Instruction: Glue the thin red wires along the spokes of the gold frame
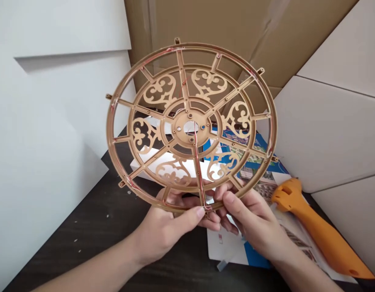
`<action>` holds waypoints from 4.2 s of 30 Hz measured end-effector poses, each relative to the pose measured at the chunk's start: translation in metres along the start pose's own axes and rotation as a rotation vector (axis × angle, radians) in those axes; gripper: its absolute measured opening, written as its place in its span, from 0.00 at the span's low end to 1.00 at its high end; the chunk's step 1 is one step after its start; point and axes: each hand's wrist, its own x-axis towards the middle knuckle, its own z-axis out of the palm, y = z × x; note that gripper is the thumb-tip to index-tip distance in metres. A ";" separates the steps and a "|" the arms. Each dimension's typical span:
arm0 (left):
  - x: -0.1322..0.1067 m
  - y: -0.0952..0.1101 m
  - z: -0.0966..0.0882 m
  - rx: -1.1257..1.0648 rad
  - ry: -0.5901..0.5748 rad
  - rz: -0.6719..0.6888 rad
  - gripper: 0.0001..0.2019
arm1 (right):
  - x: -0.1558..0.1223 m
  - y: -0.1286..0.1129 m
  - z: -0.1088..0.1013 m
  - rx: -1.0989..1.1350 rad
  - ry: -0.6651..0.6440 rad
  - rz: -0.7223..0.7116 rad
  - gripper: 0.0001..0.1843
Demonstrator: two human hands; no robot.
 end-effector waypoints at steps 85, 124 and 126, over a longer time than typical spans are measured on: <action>0.001 0.005 0.007 0.092 0.227 0.079 0.12 | -0.022 -0.028 0.007 -1.446 0.034 -0.804 0.11; -0.007 -0.010 0.015 0.609 0.426 0.375 0.08 | -0.018 -0.036 0.031 -1.474 0.211 -0.493 0.06; -0.007 -0.011 0.015 0.606 0.415 0.343 0.09 | -0.017 -0.037 0.032 -1.453 0.225 -0.524 0.06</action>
